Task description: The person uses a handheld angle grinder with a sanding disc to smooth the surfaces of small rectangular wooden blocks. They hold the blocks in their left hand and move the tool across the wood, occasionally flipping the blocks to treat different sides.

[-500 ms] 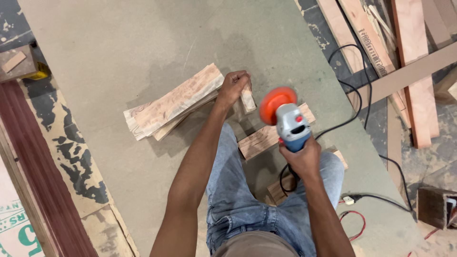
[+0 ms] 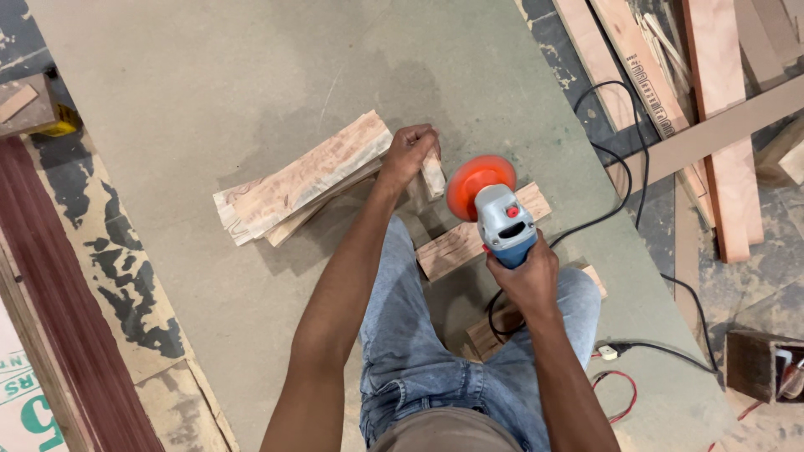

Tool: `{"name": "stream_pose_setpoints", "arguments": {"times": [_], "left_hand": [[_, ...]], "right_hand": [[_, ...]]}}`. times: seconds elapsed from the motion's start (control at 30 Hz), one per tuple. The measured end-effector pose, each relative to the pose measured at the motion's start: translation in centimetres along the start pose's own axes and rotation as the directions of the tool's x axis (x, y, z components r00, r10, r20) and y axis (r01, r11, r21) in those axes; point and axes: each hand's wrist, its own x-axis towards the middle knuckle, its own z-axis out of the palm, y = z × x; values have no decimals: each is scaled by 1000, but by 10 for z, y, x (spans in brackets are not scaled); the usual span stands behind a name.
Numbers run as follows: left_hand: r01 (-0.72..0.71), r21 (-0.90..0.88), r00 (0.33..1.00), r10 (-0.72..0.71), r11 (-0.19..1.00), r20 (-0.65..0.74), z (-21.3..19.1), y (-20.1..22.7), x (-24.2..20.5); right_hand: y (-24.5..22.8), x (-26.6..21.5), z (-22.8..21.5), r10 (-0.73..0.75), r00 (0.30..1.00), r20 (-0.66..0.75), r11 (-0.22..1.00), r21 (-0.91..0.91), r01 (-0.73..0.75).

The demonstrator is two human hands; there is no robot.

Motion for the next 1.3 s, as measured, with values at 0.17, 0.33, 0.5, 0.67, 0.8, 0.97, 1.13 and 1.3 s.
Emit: {"name": "stream_pose_setpoints", "arguments": {"times": [0.17, 0.33, 0.5, 0.67, 0.8, 0.97, 1.13, 1.3], "left_hand": [[-78, 21, 997, 77, 997, 24, -5, -8, 4], [-69, 10, 998, 69, 998, 9, -1, -12, 5], [-32, 97, 999, 34, 995, -21, 0, -5, 3], [-70, 30, 997, 69, 997, 15, -2, -5, 2], [-75, 21, 997, 76, 997, -2, 1, -5, 3], [-157, 149, 864, 209, 976, -457, 24, 0, -9], [-92, 295, 721, 267, 951, -639, 43, -6, -8], [-178, 291, 745, 322, 940, -584, 62, -13, -10]], "right_hand": [[-10, -1, 2, -30, 998, 49, 999, -28, 31], [-8, -3, 1, 15, 999, 34, 999, -31, -14], [-8, -5, -1, 14, 998, 53, 1000, 15, -15], [9, -3, 2, 72, 997, 31, 997, 32, -73], [34, 0, -2, 138, 988, -65, 988, 76, -133], [55, 7, -3, 256, 957, -139, 938, 277, -211], [74, 9, -3, 345, 932, -109, 846, 466, -259], [76, 9, -3, 374, 922, -102, 842, 454, -291]]}}
